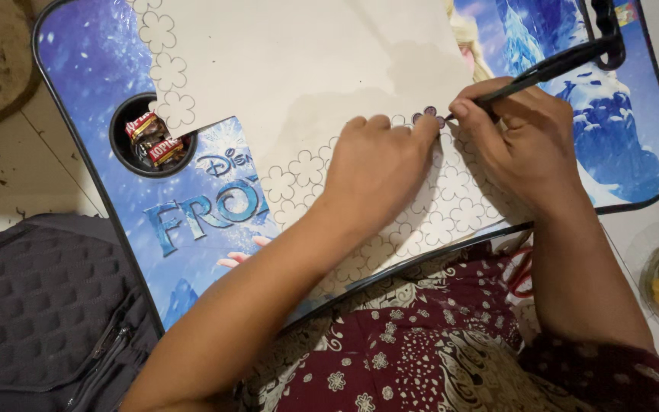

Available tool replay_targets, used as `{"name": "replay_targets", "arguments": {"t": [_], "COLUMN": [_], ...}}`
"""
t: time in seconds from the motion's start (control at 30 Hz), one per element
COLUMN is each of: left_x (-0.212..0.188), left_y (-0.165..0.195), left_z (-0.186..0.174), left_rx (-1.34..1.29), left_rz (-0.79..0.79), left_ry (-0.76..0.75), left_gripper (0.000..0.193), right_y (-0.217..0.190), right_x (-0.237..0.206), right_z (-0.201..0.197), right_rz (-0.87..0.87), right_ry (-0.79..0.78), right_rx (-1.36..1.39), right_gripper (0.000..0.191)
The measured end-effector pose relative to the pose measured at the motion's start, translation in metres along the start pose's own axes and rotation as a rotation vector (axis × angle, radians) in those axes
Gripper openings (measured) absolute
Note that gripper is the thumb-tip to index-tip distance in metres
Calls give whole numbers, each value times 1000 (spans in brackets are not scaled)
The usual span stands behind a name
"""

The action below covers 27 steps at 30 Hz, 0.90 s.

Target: The person uses a black pen to trace the outline of a small purple flower-shaped paper cutout onto a larger white sheet of paper. They repeatedly reposition the cutout and trace its shape to create a pattern of flower outlines.

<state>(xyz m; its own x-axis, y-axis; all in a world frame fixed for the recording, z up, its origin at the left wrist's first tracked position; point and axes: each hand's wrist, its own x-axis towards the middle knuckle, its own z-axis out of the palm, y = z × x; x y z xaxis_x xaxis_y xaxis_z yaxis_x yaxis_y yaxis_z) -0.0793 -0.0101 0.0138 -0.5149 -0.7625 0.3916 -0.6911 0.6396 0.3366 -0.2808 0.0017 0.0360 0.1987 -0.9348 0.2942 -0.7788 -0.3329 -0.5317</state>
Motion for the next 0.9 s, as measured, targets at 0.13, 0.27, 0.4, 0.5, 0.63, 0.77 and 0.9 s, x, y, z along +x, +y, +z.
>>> {"name": "replay_targets", "arguments": {"t": [0.13, 0.27, 0.4, 0.5, 0.63, 0.77, 0.9], "left_x": [9, 13, 15, 16, 16, 14, 13], "left_y": [-10, -17, -21, -22, -23, -24, -23], "left_z": [3, 2, -2, -4, -5, -5, -5], "left_rx": [-84, -233, -324, -317, -327, -353, -372], "left_rz": [-60, -118, -184, -191, -189, -192, -195], "left_ry": [-50, -29, -109, -131, -100, -76, -81], "left_gripper": [9, 11, 11, 13, 12, 12, 12], "right_y": [2, 1, -2, -2, -1, -3, -6], "right_x": [-3, -3, -4, -5, -8, -13, -13], "right_z": [-1, 1, 5, 6, 5, 6, 7], "right_rz": [-55, -39, -2, -33, -67, -31, -47], "right_ry": [-14, -21, -31, -12, -8, -27, -46], "right_rx": [-26, 2, 38, 60, -20, 24, 61], "right_gripper": [11, 10, 8, 9, 9, 8, 8]}}
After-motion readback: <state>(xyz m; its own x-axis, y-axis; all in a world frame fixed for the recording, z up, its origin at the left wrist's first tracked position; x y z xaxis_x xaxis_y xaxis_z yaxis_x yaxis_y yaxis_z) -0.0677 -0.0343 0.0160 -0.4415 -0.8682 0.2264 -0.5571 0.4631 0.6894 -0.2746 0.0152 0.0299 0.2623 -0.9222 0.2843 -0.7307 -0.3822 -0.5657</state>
